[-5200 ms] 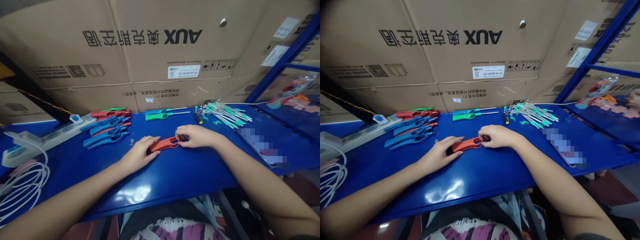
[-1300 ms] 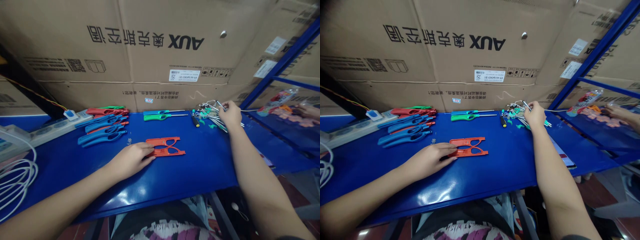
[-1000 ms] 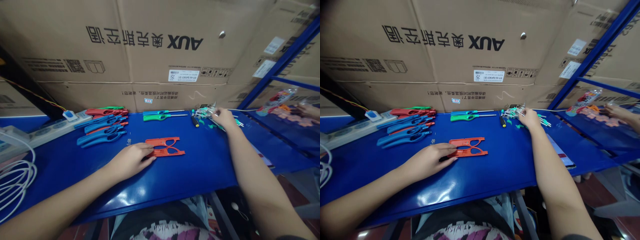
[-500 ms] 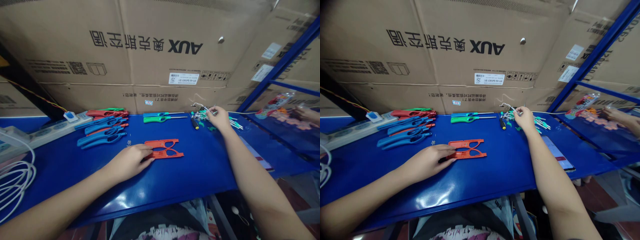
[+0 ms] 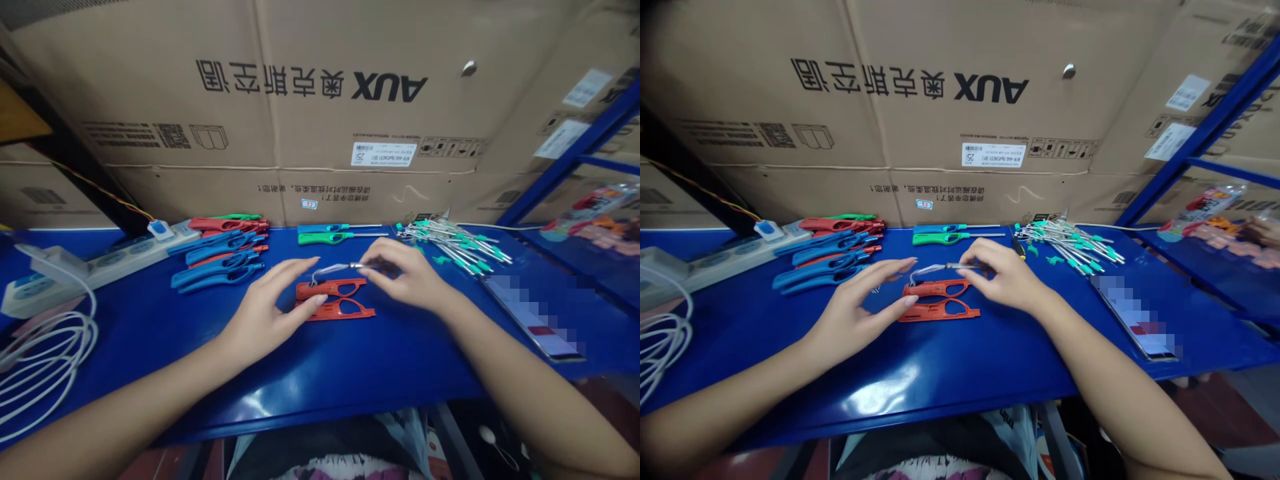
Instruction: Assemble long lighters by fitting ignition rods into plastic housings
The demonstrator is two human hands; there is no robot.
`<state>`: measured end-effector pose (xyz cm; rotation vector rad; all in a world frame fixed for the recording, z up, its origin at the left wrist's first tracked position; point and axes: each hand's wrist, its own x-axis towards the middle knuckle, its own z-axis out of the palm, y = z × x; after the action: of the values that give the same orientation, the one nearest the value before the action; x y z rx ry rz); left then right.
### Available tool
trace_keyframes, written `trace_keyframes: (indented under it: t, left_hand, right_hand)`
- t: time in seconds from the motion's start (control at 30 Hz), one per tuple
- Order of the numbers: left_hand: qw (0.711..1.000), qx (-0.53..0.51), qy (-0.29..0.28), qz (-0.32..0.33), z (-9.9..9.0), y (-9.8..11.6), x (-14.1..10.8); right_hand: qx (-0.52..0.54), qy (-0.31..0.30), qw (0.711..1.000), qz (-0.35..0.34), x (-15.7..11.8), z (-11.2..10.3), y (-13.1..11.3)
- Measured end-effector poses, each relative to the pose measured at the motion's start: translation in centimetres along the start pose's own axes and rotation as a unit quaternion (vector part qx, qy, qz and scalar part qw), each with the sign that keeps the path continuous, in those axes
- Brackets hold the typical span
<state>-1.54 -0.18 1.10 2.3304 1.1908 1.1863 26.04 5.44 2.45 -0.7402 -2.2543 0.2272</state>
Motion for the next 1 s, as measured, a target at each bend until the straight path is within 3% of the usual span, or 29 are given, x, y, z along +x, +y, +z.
trace_keyframes:
  t: [0.13,0.27,1.0]
  left_hand:
    - [0.998,-0.024,0.001,0.055,0.1,0.5,-0.1]
    - [0.993,-0.032,-0.005,0.114,0.2,0.5,-0.3]
    - [0.989,0.044,-0.009,0.141,0.3,-0.1,-0.5]
  right_hand:
    - [0.024,-0.041,0.998,-0.04,-0.3,1.8,-2.3]
    - [0.036,-0.054,0.996,-0.067,-0.7,2.4,-2.8]
    - [-0.042,-0.075,0.989,-0.123,-0.7,2.8,-2.8]
